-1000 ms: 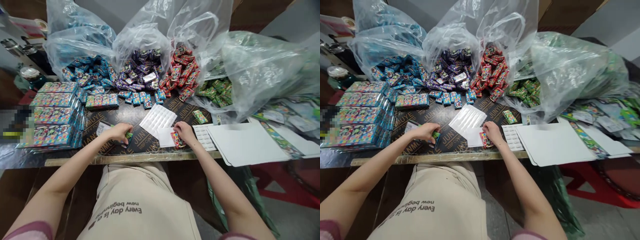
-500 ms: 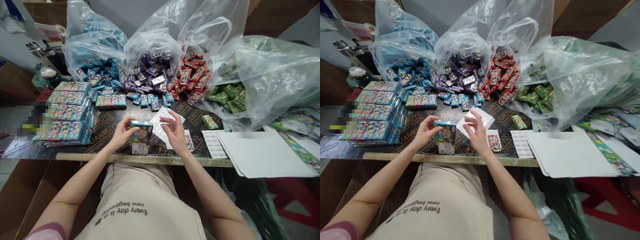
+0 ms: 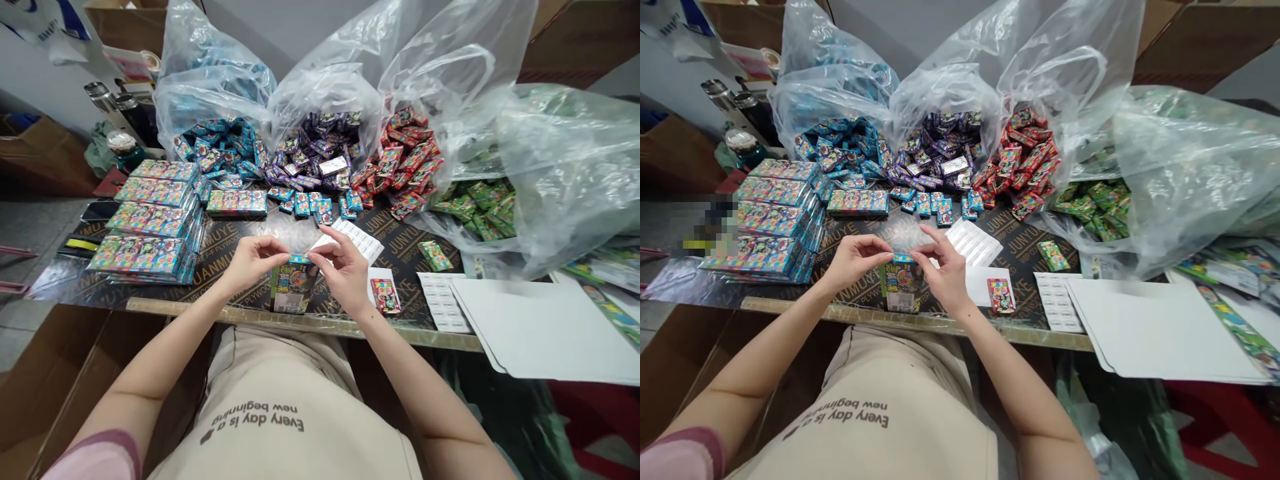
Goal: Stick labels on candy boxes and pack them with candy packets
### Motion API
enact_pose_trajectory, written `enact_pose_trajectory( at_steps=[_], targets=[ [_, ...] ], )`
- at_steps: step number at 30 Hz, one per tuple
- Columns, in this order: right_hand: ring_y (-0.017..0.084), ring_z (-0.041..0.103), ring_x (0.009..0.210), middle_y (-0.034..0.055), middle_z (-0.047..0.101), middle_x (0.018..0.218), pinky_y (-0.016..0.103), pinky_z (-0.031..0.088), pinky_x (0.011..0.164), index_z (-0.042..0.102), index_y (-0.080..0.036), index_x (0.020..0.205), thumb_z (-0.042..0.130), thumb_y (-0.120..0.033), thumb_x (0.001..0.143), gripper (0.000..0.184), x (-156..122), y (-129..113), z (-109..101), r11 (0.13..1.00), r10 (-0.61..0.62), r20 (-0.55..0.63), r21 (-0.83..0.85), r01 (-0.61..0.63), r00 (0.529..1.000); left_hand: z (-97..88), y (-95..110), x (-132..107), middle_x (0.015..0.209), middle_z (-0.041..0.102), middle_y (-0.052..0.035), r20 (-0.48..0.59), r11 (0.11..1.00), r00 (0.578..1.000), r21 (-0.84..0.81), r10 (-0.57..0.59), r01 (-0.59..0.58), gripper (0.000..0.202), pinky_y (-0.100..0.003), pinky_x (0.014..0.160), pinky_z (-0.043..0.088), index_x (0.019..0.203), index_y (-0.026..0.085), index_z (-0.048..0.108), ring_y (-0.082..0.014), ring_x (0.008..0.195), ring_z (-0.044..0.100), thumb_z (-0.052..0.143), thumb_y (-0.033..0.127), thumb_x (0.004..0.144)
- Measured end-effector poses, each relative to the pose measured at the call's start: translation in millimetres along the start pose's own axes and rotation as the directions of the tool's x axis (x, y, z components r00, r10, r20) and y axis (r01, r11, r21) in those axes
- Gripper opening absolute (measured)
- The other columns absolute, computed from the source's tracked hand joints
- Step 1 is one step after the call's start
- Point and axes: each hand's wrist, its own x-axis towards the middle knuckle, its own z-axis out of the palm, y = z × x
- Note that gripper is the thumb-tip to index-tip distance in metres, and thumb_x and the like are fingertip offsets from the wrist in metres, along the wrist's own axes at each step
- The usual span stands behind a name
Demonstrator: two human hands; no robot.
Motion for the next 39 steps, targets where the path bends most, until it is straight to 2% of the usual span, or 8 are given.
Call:
enact_pose_trajectory(
  at_steps=[4,7,10,14,20,24,32,39],
  targets=[
    [0.014,0.067,0.074,-0.0018,0.069,0.083,0.032,0.057,0.076,0.055,-0.028,0.123,0.064,-0.018,0.084,0.042,-1,2,-6,0.983,-0.142,0.044,-0.112,0.146,0.989,-3.1,11,1,0.066,0.068,-0.0046,0.075,0.948,0.973,0.222,0.217,-0.228,0.016,-0.021,0.057,0.048,0.069,0.013,0.069,-0.0115,0.06,0.061,0.067,0.025,0.079],
    [0.015,0.069,0.076,-0.0012,0.071,0.083,0.034,0.058,0.079,0.051,-0.029,0.127,0.062,-0.016,0.085,0.045,-5,6,-9,0.94,-0.264,0.064,-0.205,0.271,0.962,-6.9,12,-2,0.072,0.069,-0.0051,0.185,0.835,0.897,0.329,0.401,-0.441,0.011,-0.021,0.061,0.049,0.073,0.014,0.067,-0.0115,0.065,0.064,0.065,0.021,0.081],
    [0.017,0.071,0.081,0.0003,0.073,0.089,0.035,0.059,0.078,0.049,-0.03,0.13,0.063,-0.011,0.084,0.053,-12,12,-11,0.832,-0.47,0.083,-0.289,0.473,0.879,-8.3,7,-6,0.08,0.07,-0.0063,0.248,0.716,0.823,0.407,0.511,-0.567,0.01,-0.021,0.064,0.051,0.076,0.015,0.066,-0.0119,0.071,0.065,0.06,0.018,0.084],
    [0.019,0.071,0.089,0.0022,0.074,0.098,0.035,0.061,0.074,0.048,-0.032,0.131,0.066,-0.005,0.08,0.061,-21,17,-8,0.705,-0.631,0.108,-0.334,0.625,0.769,-4.7,1,-11,0.08,0.068,-0.0062,0.234,0.692,0.831,0.466,0.505,-0.552,0.009,-0.022,0.063,0.05,0.082,0.015,0.066,-0.0128,0.071,0.064,0.059,0.018,0.086],
    [0.017,0.07,0.074,-0.0013,0.072,0.082,0.036,0.061,0.073,0.047,-0.03,0.131,0.067,-0.018,0.082,0.054,-15,-1,-7,0.987,-0.142,0.011,-0.071,0.142,0.99,-1.6,9,-9,0.068,0.069,-0.004,0.094,0.894,0.942,0.297,0.324,-0.337,0.013,-0.02,0.056,0.048,0.073,0.014,0.07,-0.0113,0.06,0.062,0.069,0.025,0.08],
    [0.016,0.069,0.071,-0.0028,0.07,0.076,0.033,0.059,0.07,0.054,-0.028,0.123,0.068,-0.022,0.081,0.045,-7,-9,-11,1.0,0.003,0.053,0.01,-0.003,0.999,-4.0,14,-5,0.063,0.069,-0.0025,0.099,0.925,0.964,0.273,0.247,-0.265,0.016,-0.018,0.05,0.044,0.071,0.014,0.071,-0.0097,0.053,0.059,0.07,0.027,0.079],
    [0.016,0.069,0.075,-0.0019,0.07,0.081,0.037,0.056,0.082,0.054,-0.028,0.123,0.068,-0.021,0.082,0.044,-13,-2,-17,0.99,-0.117,0.057,-0.079,0.121,0.992,-7.6,13,-5,0.081,0.072,-0.0068,0.269,0.779,0.861,0.37,0.432,-0.506,0.016,-0.021,0.065,0.05,0.084,0.015,0.07,-0.012,0.071,0.066,0.056,0.021,0.089],
    [0.015,0.069,0.074,-0.0024,0.069,0.079,0.033,0.059,0.071,0.052,-0.028,0.122,0.068,-0.022,0.082,0.044,-12,-6,-21,1.0,-0.022,0.08,0.006,0.021,0.997,-11.6,21,-2,0.08,0.073,-0.0066,0.32,0.824,0.868,0.309,0.38,-0.474,0.014,-0.021,0.064,0.051,0.086,0.015,0.07,-0.0121,0.07,0.067,0.057,0.017,0.088]
  ],
)
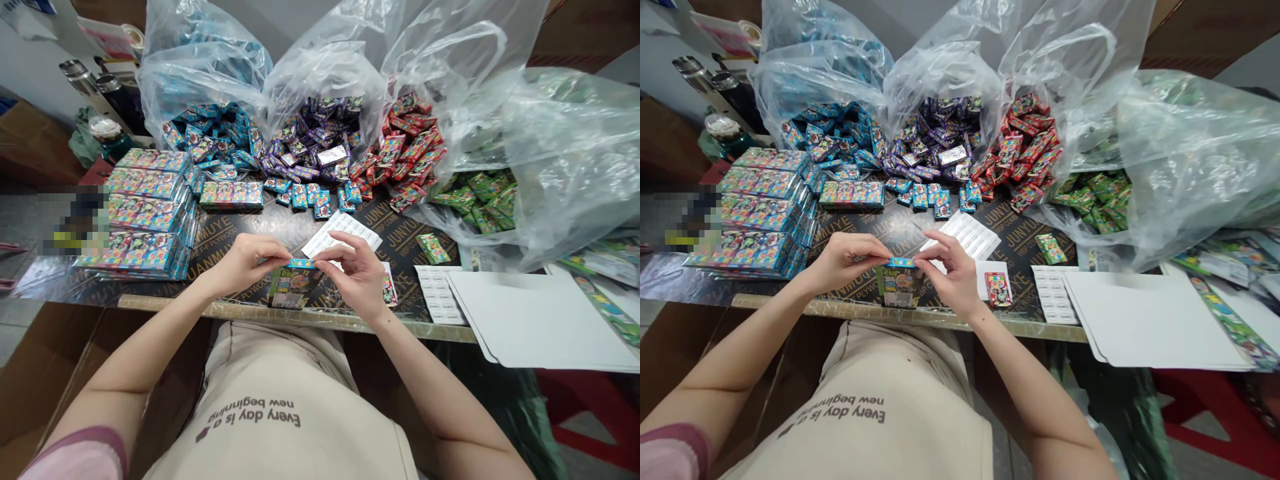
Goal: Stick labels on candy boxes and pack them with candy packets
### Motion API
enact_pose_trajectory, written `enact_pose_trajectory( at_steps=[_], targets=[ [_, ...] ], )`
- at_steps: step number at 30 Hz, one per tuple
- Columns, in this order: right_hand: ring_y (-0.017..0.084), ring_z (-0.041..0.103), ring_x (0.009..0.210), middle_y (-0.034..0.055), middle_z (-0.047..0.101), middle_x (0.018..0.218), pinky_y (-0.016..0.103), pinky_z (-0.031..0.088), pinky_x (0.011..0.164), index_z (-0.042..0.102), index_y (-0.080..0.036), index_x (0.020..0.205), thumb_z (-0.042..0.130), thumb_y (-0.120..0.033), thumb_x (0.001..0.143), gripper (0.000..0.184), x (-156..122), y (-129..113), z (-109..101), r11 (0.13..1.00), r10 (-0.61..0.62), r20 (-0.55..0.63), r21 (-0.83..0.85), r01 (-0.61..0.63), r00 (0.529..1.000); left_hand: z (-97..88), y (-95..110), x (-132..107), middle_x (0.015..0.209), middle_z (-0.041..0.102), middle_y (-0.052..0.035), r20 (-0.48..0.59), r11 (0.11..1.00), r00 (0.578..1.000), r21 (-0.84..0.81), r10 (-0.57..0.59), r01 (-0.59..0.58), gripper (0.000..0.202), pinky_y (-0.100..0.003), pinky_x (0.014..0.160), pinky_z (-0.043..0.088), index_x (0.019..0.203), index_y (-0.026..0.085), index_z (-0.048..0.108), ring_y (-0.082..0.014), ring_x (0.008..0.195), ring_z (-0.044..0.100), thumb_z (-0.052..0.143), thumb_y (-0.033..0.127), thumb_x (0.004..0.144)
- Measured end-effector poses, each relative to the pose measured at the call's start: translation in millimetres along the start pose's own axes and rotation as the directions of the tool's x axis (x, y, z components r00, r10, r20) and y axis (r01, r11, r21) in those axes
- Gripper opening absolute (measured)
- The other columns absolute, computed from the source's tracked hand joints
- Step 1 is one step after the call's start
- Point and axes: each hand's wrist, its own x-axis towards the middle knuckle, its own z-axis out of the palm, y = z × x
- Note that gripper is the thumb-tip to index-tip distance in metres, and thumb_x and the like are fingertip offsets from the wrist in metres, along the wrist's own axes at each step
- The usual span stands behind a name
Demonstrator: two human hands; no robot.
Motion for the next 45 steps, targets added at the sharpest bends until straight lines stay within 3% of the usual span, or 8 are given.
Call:
enact_pose_trajectory(
  at_steps=[10,12,15,20,26,34,38,45],
  targets=[
    [0.019,0.071,0.076,-0.0015,0.073,0.083,0.041,0.058,0.08,0.05,-0.029,0.123,0.07,-0.018,0.08,0.049,-10,11,1,0.96,-0.26,-0.06,-0.124,0.252,0.964,17.4,-3,-13,0.087,0.071,-0.008,-0.117,0.976,0.983,0.182,0.14,-0.117,0.013,-0.02,0.064,0.053,0.086,0.015,0.067,-0.0114,0.073,0.067,0.054,0.014,0.088],
    [0.021,0.072,0.077,-0.0008,0.074,0.083,0.043,0.058,0.081,0.049,-0.029,0.124,0.071,-0.02,0.079,0.051,-13,10,3,0.971,-0.22,-0.09,-0.112,0.21,0.971,16.3,-4,-12,0.086,0.072,-0.0072,-0.119,0.979,0.985,0.178,0.126,-0.104,0.012,-0.02,0.065,0.053,0.085,0.016,0.067,-0.0117,0.074,0.068,0.055,0.016,0.088],
    [0.02,0.071,0.075,-0.0005,0.072,0.082,0.041,0.06,0.075,0.045,-0.029,0.128,0.07,-0.024,0.081,0.055,-11,3,6,0.999,-0.052,-0.119,-0.014,0.051,0.991,11.2,-2,-7,0.081,0.073,-0.0053,-0.097,0.988,0.992,0.138,0.078,-0.064,0.01,-0.02,0.064,0.052,0.083,0.016,0.068,-0.0117,0.071,0.067,0.06,0.021,0.087],
    [0.018,0.071,0.071,-0.0013,0.069,0.078,0.036,0.061,0.069,0.043,-0.029,0.129,0.07,-0.033,0.08,0.056,-2,-6,5,0.993,0.108,-0.078,0.056,-0.104,0.991,2.6,1,2,0.073,0.072,-0.0043,-0.017,0.997,0.997,0.014,-0.075,0.075,0.014,-0.02,0.058,0.047,0.08,0.015,0.07,-0.011,0.062,0.065,0.063,0.026,0.085],
    [0.016,0.07,0.069,-0.0036,0.067,0.076,0.033,0.061,0.067,0.045,-0.03,0.124,0.072,-0.029,0.079,0.052,3,-6,0,0.991,0.105,-0.021,0.08,-0.103,0.994,2.1,5,7,0.07,0.071,-0.0045,0.005,0.987,0.989,-0.057,-0.149,0.149,0.015,-0.02,0.056,0.047,0.075,0.014,0.07,-0.0109,0.061,0.063,0.062,0.023,0.084],
    [0.017,0.07,0.074,-0.0023,0.069,0.079,0.035,0.059,0.072,0.046,-0.028,0.119,0.068,-0.025,0.082,0.043,-4,-4,-3,0.997,0.042,0.006,0.07,-0.043,0.999,9.6,3,-4,0.086,0.073,-0.0082,-0.071,0.998,0.997,0.046,0.035,-0.032,0.009,-0.022,0.065,0.054,0.08,0.016,0.069,-0.0129,0.073,0.068,0.061,0.018,0.084],
    [0.017,0.069,0.075,-0.0022,0.069,0.08,0.038,0.057,0.076,0.047,-0.027,0.119,0.067,-0.021,0.082,0.043,-10,-3,-1,0.999,-0.014,-0.026,0.039,0.015,1.0,4.3,1,-1,0.08,0.074,-0.007,-0.023,0.998,0.999,-0.043,-0.038,0.037,0.011,-0.022,0.065,0.054,0.08,0.016,0.07,-0.0131,0.071,0.069,0.062,0.021,0.085],
    [0.017,0.07,0.076,-0.0022,0.07,0.079,0.036,0.059,0.073,0.047,-0.029,0.119,0.069,-0.022,0.08,0.045,-7,-5,-1,0.995,0.066,-0.056,0.084,-0.061,0.996,-1.9,5,6,0.078,0.074,-0.0053,0.062,0.99,0.988,-0.028,-0.139,0.14,0.015,-0.021,0.062,0.05,0.081,0.016,0.072,-0.0129,0.067,0.067,0.062,0.026,0.086]
  ],
)
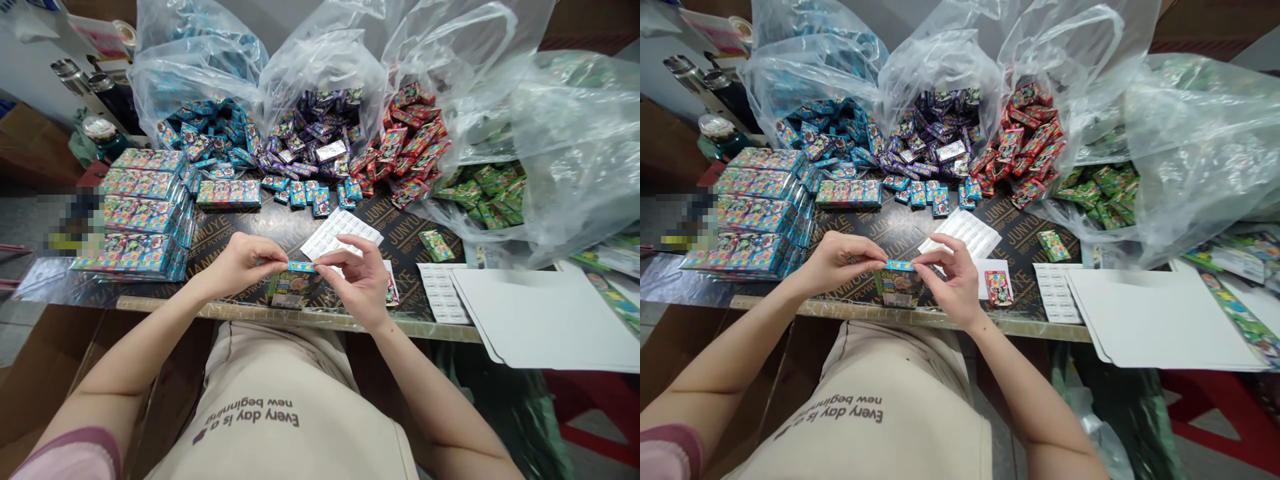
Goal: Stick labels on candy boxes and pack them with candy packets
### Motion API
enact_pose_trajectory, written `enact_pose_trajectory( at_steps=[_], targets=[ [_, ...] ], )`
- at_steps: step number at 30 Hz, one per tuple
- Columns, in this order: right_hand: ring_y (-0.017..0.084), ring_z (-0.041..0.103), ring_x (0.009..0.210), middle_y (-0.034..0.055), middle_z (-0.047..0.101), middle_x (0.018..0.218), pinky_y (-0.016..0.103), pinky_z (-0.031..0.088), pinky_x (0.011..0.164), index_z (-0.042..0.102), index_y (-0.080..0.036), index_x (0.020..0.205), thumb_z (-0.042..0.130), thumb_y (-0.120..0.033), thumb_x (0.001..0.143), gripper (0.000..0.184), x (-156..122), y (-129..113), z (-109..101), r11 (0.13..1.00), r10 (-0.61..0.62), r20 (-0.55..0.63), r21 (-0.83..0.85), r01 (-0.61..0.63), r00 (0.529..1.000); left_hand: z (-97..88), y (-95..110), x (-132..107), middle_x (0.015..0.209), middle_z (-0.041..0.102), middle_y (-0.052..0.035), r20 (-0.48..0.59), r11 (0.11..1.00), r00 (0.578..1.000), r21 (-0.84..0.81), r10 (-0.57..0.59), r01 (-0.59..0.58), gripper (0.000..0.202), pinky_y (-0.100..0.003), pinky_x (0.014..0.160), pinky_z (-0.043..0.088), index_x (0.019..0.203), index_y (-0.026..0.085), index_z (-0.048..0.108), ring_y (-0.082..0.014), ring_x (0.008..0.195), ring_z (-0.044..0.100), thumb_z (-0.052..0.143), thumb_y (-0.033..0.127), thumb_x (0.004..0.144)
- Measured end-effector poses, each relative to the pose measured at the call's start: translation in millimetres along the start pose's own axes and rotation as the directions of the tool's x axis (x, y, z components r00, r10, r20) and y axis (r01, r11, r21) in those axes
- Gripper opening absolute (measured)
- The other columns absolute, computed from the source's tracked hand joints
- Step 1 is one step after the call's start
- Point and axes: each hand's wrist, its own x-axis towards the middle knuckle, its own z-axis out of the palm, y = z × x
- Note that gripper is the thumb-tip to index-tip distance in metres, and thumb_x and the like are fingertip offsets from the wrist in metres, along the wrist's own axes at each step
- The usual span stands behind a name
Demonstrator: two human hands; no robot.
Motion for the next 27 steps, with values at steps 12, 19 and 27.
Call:
enact_pose_trajectory(
  at_steps=[12,19,27],
  targets=[
    [0.015,0.069,0.073,-0.0027,0.07,0.078,0.03,0.058,0.069,0.053,-0.026,0.112,0.069,-0.018,0.08,0.037,3,-5,2,0.999,0.019,-0.003,-0.031,-0.019,1.0,6.0,-3,-3,0.082,0.073,-0.0072,-0.039,0.948,0.976,0.249,0.215,-0.199,0.015,-0.021,0.066,0.052,0.085,0.014,0.066,-0.0126,0.073,0.068,0.052,0.016,0.09],
    [0.015,0.069,0.076,-0.0015,0.068,0.083,0.033,0.058,0.076,0.056,-0.025,0.109,0.067,-0.016,0.081,0.031,0,3,-5,0.99,-0.114,0.008,-0.079,0.114,0.993,20.4,-13,-18,0.104,0.072,-0.0121,-0.178,0.986,0.971,0.079,0.162,-0.15,0.021,-0.028,0.079,0.058,0.103,0.015,0.068,-0.0174,0.091,0.07,0.063,0.02,0.084],
    [0.019,0.071,0.081,0.001,0.072,0.087,0.037,0.059,0.08,0.061,-0.025,0.107,0.067,-0.012,0.08,0.031,-9,6,-8,0.91,-0.327,0.012,-0.265,0.318,0.945,29.2,-14,-18,0.094,0.073,-0.0086,-0.292,0.994,0.951,0.004,0.102,-0.105,0.012,-0.027,0.075,0.058,0.094,0.018,0.071,-0.0159,0.085,0.07,0.064,0.02,0.084]
  ],
)
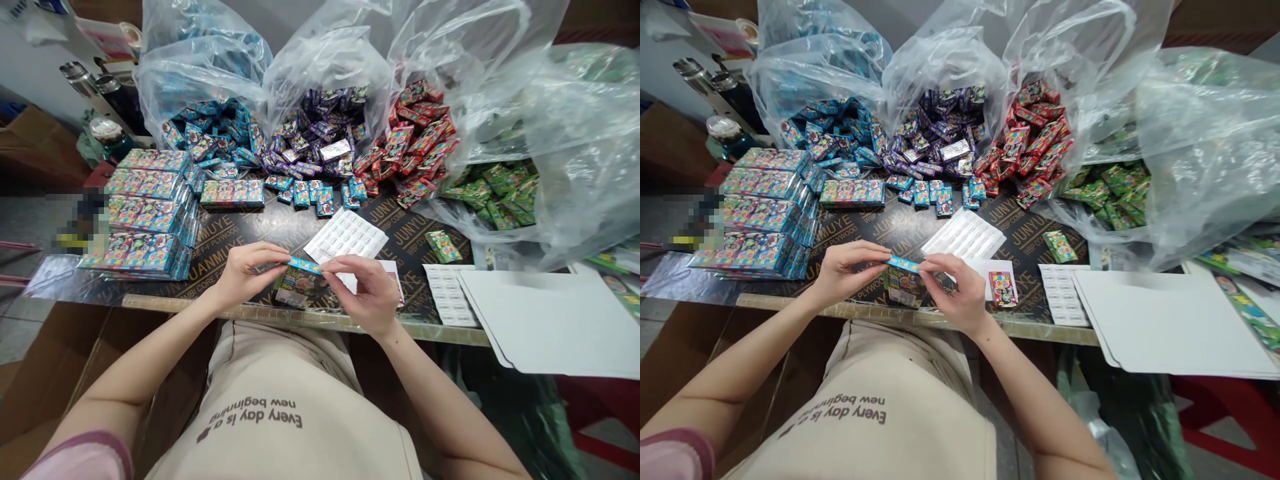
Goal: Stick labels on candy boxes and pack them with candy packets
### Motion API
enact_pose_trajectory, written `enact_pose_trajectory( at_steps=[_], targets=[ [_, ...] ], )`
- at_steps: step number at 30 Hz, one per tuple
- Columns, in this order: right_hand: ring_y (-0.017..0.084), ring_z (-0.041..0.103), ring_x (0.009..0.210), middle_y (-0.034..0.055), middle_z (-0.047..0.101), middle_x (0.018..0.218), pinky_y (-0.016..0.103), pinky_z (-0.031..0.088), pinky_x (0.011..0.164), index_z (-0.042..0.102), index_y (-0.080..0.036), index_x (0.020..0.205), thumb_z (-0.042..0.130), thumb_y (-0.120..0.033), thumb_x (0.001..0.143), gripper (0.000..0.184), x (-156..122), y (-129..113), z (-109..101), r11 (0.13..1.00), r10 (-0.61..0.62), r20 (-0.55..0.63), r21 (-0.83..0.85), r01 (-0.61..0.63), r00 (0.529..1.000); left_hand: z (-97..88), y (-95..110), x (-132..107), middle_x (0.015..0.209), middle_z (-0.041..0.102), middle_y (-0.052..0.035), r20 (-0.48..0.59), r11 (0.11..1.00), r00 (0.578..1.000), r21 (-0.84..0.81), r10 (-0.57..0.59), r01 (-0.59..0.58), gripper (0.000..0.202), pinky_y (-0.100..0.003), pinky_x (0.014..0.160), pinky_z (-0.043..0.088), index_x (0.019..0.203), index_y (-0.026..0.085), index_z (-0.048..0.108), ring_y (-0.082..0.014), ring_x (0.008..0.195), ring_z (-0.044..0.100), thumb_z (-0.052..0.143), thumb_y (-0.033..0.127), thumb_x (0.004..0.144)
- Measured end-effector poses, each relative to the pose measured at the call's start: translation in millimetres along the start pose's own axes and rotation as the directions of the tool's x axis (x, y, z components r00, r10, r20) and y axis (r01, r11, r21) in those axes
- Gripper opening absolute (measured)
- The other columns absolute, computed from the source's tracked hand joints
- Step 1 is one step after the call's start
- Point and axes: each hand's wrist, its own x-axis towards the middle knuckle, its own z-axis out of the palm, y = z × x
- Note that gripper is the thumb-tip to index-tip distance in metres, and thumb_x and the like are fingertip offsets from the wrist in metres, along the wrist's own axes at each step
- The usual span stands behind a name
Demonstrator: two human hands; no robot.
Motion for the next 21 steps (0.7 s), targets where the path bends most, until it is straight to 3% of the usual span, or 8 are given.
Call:
enact_pose_trajectory(
  at_steps=[2,5,9,11,13,17,19,21],
  targets=[
    [0.018,0.071,0.08,0.0015,0.073,0.089,0.036,0.06,0.076,0.061,-0.025,0.106,0.066,-0.01,0.081,0.03,-2,-2,0,0.996,-0.075,0.019,-0.052,0.076,0.997,3.7,2,2,0.101,0.071,-0.0097,0.014,0.988,0.99,0.072,0.138,-0.139,0.016,-0.031,0.08,0.057,0.099,0.019,0.068,-0.017,0.091,0.068,0.063,0.019,0.084],
    [0.018,0.071,0.082,0.0019,0.074,0.093,0.034,0.062,0.07,0.06,-0.027,0.11,0.065,-0.01,0.082,0.034,-8,-3,2,0.974,-0.175,0.076,-0.129,0.184,0.982,11.3,4,3,0.095,0.07,-0.0081,0.044,0.945,0.953,0.121,0.3,-0.303,0.014,-0.034,0.081,0.056,0.098,0.019,0.066,-0.0165,0.089,0.065,0.061,0.018,0.085],
    [0.019,0.07,0.09,0.0023,0.074,0.096,0.034,0.061,0.073,0.057,-0.028,0.117,0.067,-0.011,0.081,0.041,-16,2,7,0.934,-0.282,0.092,-0.201,0.296,0.955,17.6,3,2,0.088,0.069,-0.0069,0.058,0.914,0.939,0.216,0.339,-0.344,0.014,-0.031,0.076,0.055,0.096,0.018,0.064,-0.0152,0.083,0.063,0.054,0.012,0.088],
    [0.019,0.069,0.092,0.0023,0.072,0.095,0.036,0.059,0.079,0.055,-0.028,0.12,0.066,-0.012,0.081,0.043,-12,2,7,0.958,-0.221,0.066,-0.171,0.23,0.973,17.3,1,3,0.089,0.069,-0.007,0.073,0.911,0.947,0.258,0.313,-0.321,0.014,-0.029,0.073,0.054,0.094,0.019,0.065,-0.0154,0.084,0.062,0.052,0.014,0.089],
    [0.019,0.068,0.088,0.0018,0.07,0.092,0.038,0.056,0.081,0.054,-0.026,0.119,0.065,-0.017,0.083,0.039,-1,-1,2,0.984,-0.088,-0.009,-0.157,0.085,0.996,15.2,-3,3,0.092,0.069,-0.0081,0.068,0.921,0.965,0.29,0.253,-0.262,0.016,-0.028,0.071,0.053,0.093,0.019,0.066,-0.0154,0.084,0.063,0.051,0.016,0.09],
    [0.019,0.06,0.087,0.0035,0.062,0.09,0.034,0.05,0.074,0.062,-0.023,0.089,0.067,-0.032,0.082,0.013,35,-15,-10,0.963,0.101,-0.148,-0.233,-0.134,0.984,10.0,-10,6,0.093,0.068,-0.0082,0.059,0.968,0.991,0.218,0.118,-0.128,0.019,-0.024,0.068,0.052,0.093,0.019,0.069,-0.0131,0.079,0.065,0.05,0.016,0.09],
    [0.019,0.057,0.09,0.0038,0.061,0.09,0.033,0.047,0.075,0.061,-0.022,0.077,0.067,-0.035,0.081,0.015,52,-22,-11,0.961,0.172,-0.038,-0.215,-0.176,0.984,8.9,-12,7,0.09,0.07,-0.0071,0.051,0.989,0.997,0.127,0.064,-0.07,0.016,-0.023,0.067,0.052,0.089,0.018,0.07,-0.0126,0.077,0.066,0.055,0.015,0.088],
    [0.019,0.057,0.09,0.0032,0.061,0.087,0.032,0.044,0.077,0.06,-0.021,0.073,0.067,-0.035,0.08,0.017,63,-24,-7,0.963,0.253,0.18,-0.138,-0.23,0.95,9.2,-12,8,0.085,0.072,-0.0065,0.008,0.999,1.0,0.034,0.003,-0.003,0.01,-0.024,0.068,0.053,0.081,0.017,0.07,-0.0134,0.075,0.067,0.06,0.015,0.084]
  ],
)
